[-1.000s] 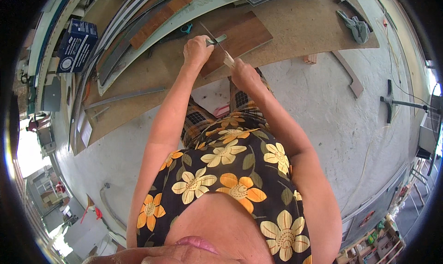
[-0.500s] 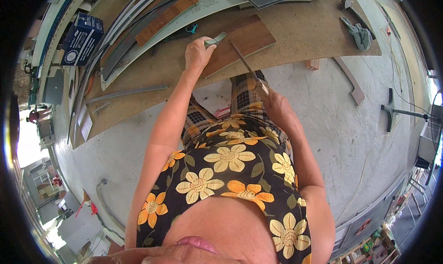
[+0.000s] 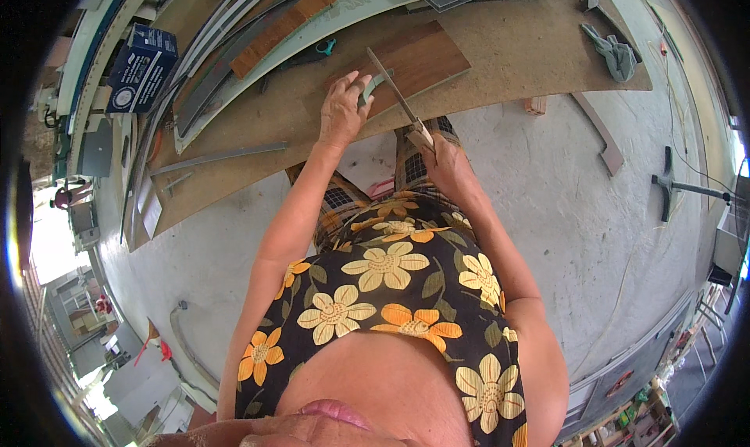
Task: Using a hand saw to cut a thin piece of wood positioned on a workshop workbench.
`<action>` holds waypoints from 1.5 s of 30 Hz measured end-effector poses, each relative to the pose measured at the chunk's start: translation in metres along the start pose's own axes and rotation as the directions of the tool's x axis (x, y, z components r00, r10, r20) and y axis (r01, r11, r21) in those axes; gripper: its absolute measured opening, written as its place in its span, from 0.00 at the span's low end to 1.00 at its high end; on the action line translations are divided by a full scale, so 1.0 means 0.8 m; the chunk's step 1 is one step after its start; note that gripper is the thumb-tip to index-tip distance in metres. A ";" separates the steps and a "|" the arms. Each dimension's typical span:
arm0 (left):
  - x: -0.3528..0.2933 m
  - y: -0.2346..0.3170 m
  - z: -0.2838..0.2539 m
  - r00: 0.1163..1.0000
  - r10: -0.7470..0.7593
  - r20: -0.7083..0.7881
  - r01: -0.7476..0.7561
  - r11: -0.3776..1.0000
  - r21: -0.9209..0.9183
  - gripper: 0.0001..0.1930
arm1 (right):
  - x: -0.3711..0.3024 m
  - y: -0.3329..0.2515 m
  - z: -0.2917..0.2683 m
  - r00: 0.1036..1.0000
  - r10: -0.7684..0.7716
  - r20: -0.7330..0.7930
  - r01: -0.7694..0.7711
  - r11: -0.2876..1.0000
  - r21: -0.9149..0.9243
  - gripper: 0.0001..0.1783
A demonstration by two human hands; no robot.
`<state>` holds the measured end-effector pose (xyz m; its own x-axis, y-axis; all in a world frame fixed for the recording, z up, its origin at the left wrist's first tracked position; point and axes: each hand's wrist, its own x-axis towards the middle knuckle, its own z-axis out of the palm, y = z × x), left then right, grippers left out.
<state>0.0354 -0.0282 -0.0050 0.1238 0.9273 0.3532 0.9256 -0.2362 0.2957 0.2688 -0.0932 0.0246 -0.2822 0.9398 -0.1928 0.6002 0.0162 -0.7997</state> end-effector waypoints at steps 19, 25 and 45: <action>-0.003 0.021 0.019 0.986 -0.166 0.031 0.167 0.986 -0.009 0.33 | 0.042 0.014 0.047 1.000 -0.014 -0.022 0.011 0.988 -0.151 0.13; -0.001 0.020 0.027 0.976 -0.219 -0.005 0.219 0.974 -0.052 0.29 | 0.044 0.016 0.049 1.000 -0.018 -0.018 0.015 0.988 -0.156 0.13; 0.004 0.011 0.041 0.951 -0.275 -0.144 0.259 0.958 -0.124 0.23 | 0.050 0.021 0.061 0.999 -0.014 -0.032 0.007 0.980 -0.198 0.12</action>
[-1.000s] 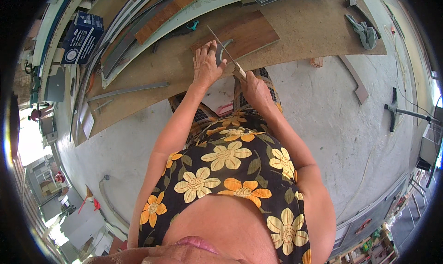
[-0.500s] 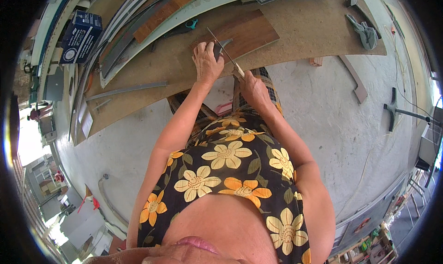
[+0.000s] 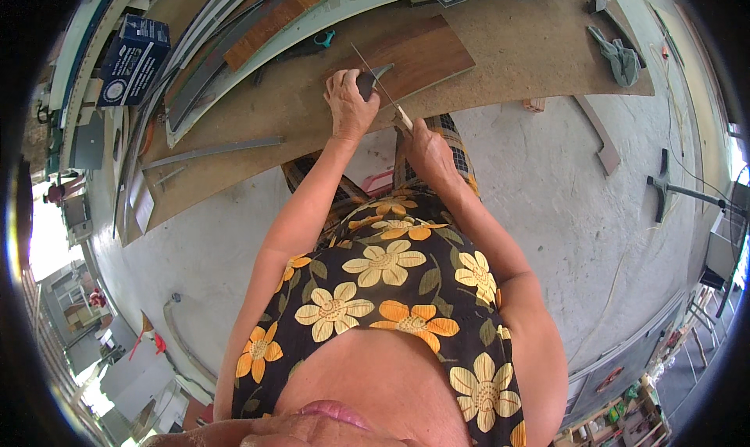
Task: Using a hand saw to cut a thin piece of wood positioned on a workshop workbench.
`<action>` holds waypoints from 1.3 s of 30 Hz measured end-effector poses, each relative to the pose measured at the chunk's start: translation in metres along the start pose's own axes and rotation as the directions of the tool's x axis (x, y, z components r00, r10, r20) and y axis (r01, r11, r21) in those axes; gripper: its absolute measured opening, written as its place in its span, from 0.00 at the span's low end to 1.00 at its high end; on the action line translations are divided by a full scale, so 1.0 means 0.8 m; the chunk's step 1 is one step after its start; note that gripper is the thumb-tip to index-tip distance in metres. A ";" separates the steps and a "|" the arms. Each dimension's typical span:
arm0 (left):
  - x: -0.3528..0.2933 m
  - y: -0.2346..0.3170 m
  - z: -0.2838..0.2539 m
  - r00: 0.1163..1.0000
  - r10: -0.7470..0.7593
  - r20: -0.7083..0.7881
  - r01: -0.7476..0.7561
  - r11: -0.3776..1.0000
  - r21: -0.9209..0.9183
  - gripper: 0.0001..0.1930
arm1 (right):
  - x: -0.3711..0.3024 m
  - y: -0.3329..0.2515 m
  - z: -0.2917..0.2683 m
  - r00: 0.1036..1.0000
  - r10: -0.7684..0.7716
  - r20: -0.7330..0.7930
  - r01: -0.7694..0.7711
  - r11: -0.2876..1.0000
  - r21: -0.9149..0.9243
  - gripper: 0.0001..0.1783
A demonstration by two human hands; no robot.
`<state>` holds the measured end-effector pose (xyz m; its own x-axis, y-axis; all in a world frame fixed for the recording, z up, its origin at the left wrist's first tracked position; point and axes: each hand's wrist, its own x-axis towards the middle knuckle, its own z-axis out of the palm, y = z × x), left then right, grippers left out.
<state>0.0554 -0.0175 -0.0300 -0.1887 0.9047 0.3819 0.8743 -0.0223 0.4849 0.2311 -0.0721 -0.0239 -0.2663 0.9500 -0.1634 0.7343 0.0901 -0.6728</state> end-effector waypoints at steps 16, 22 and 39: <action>-0.001 -0.003 0.004 0.999 -0.012 -0.042 0.013 0.999 0.032 0.23 | -0.002 -0.013 -0.002 1.000 -0.003 0.018 0.003 1.000 -0.019 0.11; 0.000 -0.001 0.005 0.999 0.008 -0.040 -0.008 1.000 0.021 0.22 | 0.053 -0.025 0.009 0.998 -0.036 -0.058 0.035 0.999 -0.022 0.10; 0.000 -0.005 0.009 0.999 -0.006 -0.054 0.006 1.000 0.004 0.22 | 0.037 -0.017 0.005 1.000 -0.001 0.008 0.001 1.000 -0.015 0.12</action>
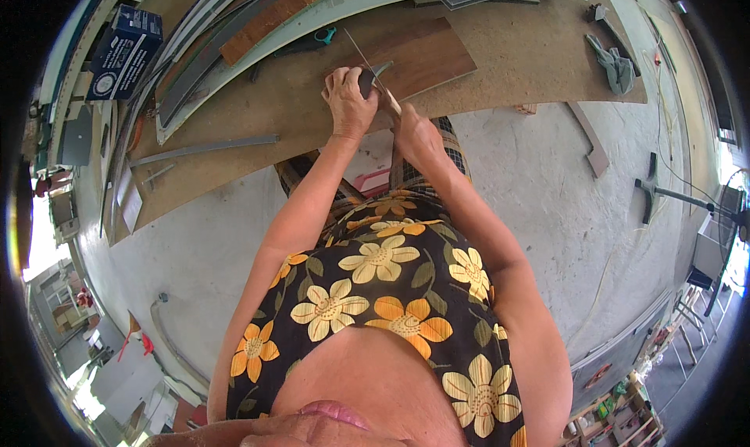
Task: Using a hand saw to cut a thin piece of wood positioned on a workshop workbench.
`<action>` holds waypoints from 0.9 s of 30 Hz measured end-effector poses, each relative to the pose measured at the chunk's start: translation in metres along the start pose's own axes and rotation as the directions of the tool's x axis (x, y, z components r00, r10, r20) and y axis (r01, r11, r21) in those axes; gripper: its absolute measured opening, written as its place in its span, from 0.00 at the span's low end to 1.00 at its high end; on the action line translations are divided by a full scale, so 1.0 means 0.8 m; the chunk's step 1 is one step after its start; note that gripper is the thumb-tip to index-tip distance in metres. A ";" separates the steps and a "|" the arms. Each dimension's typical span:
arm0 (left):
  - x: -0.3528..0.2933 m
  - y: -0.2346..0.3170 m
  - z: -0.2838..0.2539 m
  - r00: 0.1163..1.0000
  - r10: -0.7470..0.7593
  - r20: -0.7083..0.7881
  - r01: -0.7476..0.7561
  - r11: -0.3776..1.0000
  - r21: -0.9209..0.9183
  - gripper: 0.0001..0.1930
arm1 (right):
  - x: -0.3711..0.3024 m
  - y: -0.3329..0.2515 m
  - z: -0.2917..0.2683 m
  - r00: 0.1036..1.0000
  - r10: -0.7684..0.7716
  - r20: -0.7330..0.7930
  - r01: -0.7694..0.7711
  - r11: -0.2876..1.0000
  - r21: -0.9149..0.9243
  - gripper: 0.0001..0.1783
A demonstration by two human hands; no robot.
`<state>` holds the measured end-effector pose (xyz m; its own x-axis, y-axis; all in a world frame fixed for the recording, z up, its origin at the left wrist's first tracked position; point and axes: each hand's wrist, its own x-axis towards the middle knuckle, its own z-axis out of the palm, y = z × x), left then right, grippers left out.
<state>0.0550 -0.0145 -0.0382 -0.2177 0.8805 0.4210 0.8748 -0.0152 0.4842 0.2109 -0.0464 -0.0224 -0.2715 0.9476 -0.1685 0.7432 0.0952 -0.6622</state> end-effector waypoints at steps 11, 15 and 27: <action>0.002 0.000 -0.001 1.000 0.022 -0.015 -0.022 1.000 -0.001 0.22 | 0.023 -0.005 0.007 0.998 -0.045 -0.046 0.044 0.999 -0.007 0.13; 0.001 -0.008 -0.005 1.000 0.004 -0.010 -0.004 1.000 0.011 0.22 | -0.026 0.001 0.003 0.999 -0.044 0.006 0.044 0.999 0.000 0.10; -0.001 -0.004 0.000 1.000 0.026 -0.013 -0.026 1.000 -0.008 0.22 | -0.015 0.006 0.000 0.999 -0.040 -0.013 0.040 0.999 -0.015 0.10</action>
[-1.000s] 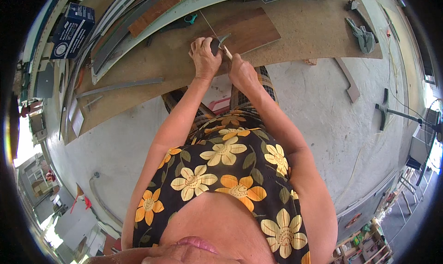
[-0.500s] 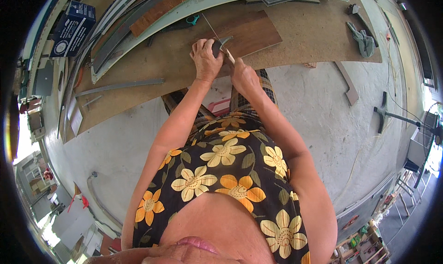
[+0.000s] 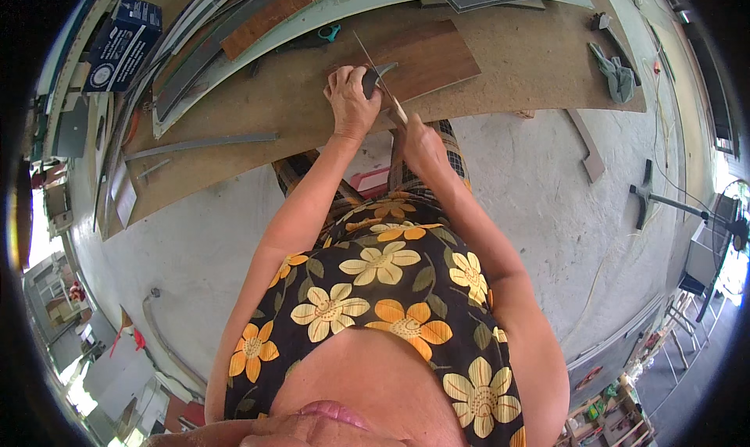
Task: Using a hand saw to cut a thin piece of wood positioned on a workshop workbench.
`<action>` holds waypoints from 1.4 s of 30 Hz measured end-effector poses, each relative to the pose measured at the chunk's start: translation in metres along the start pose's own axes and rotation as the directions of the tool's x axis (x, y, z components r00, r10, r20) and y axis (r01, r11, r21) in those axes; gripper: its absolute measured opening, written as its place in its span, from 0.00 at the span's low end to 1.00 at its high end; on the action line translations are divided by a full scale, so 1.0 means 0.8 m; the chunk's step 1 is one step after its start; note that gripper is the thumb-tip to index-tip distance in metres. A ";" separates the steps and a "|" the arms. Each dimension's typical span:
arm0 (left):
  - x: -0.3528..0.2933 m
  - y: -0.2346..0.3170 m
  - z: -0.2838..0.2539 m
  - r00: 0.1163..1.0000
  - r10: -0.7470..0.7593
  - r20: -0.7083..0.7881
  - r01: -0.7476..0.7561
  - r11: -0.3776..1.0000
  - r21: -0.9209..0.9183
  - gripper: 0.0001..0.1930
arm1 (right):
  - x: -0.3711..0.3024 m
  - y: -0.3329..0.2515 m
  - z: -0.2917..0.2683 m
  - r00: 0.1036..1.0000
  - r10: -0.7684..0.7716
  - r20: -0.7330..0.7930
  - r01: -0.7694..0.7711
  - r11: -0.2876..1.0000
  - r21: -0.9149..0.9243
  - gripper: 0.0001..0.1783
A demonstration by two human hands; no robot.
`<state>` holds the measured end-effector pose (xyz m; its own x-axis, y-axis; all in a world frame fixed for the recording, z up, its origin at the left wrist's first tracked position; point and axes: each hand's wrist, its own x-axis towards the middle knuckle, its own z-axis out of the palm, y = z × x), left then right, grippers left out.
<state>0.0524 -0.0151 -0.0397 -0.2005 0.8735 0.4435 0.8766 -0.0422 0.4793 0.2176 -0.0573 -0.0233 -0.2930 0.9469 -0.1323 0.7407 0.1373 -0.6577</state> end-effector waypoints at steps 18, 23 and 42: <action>0.007 -0.003 -0.005 0.999 -0.041 -0.023 0.041 0.999 -0.008 0.20 | -0.035 0.003 -0.007 0.996 0.035 0.084 -0.035 0.999 -0.011 0.11; 0.008 0.001 -0.001 0.999 -0.012 -0.033 0.012 1.000 -0.006 0.21 | 0.014 -0.006 -0.007 0.998 0.029 0.054 -0.027 0.999 -0.046 0.13; 0.010 -0.019 -0.052 0.914 0.287 0.288 -0.260 0.957 -0.130 0.39 | -0.022 0.023 -0.041 0.990 0.045 -0.135 -0.016 0.979 0.203 0.14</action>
<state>0.0192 -0.0280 -0.0118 0.1945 0.9257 0.3244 0.8341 -0.3301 0.4420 0.2562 -0.0620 -0.0089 -0.1751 0.9827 -0.0601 0.6072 0.0598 -0.7923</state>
